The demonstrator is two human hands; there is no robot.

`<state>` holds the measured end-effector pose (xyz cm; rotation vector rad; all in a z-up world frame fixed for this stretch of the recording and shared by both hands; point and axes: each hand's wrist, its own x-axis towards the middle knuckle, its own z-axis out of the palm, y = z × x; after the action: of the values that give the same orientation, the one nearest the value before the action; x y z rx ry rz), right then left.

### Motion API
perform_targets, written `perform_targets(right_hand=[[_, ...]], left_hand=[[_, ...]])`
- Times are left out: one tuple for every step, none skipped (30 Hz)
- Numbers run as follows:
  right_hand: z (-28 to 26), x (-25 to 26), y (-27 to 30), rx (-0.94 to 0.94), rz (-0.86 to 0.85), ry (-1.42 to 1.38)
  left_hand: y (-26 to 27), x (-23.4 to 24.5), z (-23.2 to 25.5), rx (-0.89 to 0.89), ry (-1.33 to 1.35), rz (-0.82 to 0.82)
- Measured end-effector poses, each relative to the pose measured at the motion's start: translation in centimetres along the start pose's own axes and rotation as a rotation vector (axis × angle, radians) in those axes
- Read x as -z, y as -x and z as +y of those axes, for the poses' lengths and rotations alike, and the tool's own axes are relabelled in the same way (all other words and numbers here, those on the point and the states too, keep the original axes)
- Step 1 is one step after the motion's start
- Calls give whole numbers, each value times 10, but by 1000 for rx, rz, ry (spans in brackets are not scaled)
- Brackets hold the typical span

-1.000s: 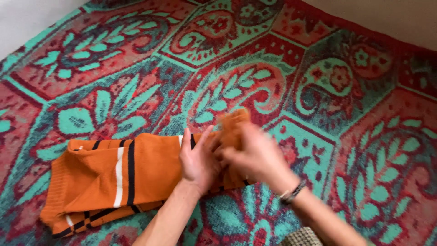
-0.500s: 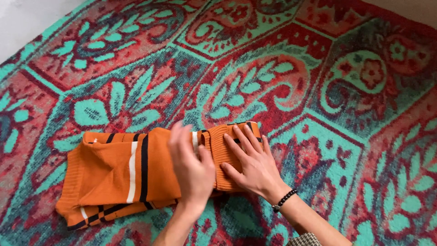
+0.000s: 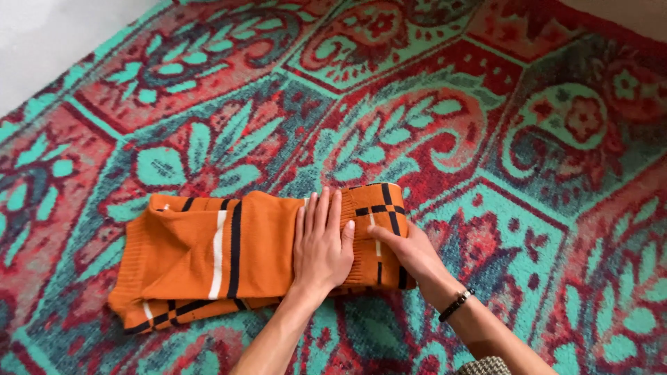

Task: Folding an orange sweater, brown pants, and a black sweater on the floor and placing them in a closet.

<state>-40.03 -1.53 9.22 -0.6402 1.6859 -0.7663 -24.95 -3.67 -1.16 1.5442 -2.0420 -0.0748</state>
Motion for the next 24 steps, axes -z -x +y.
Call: perform_targets(right_hand=[[5, 3, -3, 8, -1, -1], [10, 4, -6, 20, 24, -5], [14, 5, -9, 33, 49, -10], [11, 6, -5, 39, 42, -12], [9, 7, -1, 46, 54, -51], [7, 8, 3, 51, 68, -90], [8, 11, 2, 54, 64, -92], [9, 16, 1, 59, 65, -94], [10, 20, -1, 64, 65, -96], [7, 29, 5, 69, 66, -91], [3, 38, 11, 71, 102, -80], [0, 47, 17, 73, 139, -69], [7, 57, 7, 77, 141, -64], [14, 68, -4, 74, 148, -41], [21, 79, -15, 71, 155, -18], [22, 80, -14, 72, 157, -18], [23, 80, -14, 68, 164, -17], [24, 78, -14, 62, 169, -23], [26, 78, -18, 60, 169, -30], [28, 78, -21, 66, 168, -19], [30, 77, -25, 72, 166, -7], [28, 77, -22, 73, 165, -7], [25, 76, -19, 73, 179, -13], [23, 76, -15, 71, 193, -17]], left_hand=[[3, -1, 1, -2, -2, 7], [6, 0, 0, 18, -11, 16], [8, 1, -2, 39, -19, 25], [13, 9, 1, 39, -26, 31], [18, 16, 3, 48, -27, 10], [23, 23, 5, 56, -26, -13], [27, 24, 4, 55, -30, -10], [31, 25, 5, 56, -20, -26], [35, 25, 5, 57, -10, -43], [31, 26, -1, 59, -7, -37], [28, 27, -8, 9, -48, -50], [25, 28, -14, -41, -88, -62], [22, 34, -23, -39, -84, -57], [17, 39, -31, -79, -143, -85], [12, 43, -40, -120, -202, -112], [11, 45, -47, -122, -201, -111], [10, 46, -55, -21, -256, -115], [9, 49, -66, 76, -316, -121], [11, 43, -82, 70, -320, -123], [13, 38, -99, 95, -436, 56], [16, 33, -116, 118, -549, 237], [15, 37, -111, 119, -550, 239], [14, 43, -106, 127, -538, 290], [14, 47, -101, 137, -524, 339]])
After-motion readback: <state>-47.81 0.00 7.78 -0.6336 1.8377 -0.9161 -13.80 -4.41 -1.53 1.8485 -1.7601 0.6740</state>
